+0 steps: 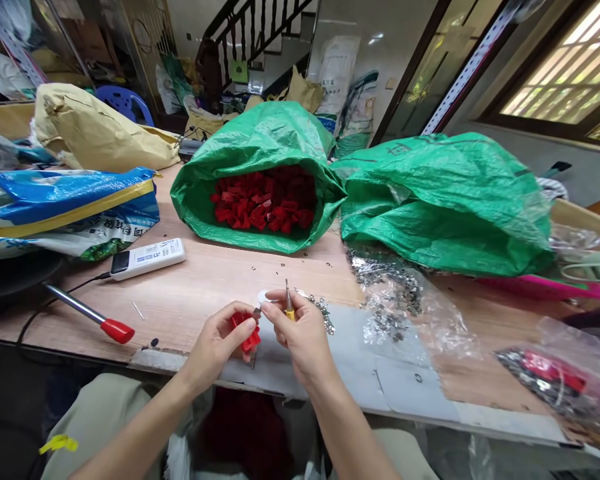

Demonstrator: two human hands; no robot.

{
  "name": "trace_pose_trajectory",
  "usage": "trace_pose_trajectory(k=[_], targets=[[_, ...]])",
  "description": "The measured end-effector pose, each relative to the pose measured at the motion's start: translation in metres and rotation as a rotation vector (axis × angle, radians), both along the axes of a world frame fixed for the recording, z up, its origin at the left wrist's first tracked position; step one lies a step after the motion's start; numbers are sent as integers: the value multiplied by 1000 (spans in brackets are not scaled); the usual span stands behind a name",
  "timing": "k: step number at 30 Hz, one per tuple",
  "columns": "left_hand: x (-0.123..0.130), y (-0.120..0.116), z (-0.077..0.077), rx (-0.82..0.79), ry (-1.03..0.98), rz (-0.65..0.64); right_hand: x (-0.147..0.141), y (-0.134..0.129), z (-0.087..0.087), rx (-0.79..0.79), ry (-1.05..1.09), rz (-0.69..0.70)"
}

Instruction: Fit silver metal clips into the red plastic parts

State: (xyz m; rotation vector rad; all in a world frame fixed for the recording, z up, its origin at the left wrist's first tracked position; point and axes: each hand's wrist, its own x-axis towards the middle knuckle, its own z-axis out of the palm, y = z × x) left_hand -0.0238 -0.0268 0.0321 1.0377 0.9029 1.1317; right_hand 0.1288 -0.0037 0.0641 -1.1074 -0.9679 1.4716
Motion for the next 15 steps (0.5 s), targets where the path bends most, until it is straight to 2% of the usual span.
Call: trace_pose_trajectory(k=[5,10,15], targets=[[-1,1,0,88,85,59,-5,0,-2,-46,23,29],[-4,3,2,245,137,125,-5,-1,1,-120,50,105],[-5,3,1,294,174,135,-5,-2,1,-127,91,116]])
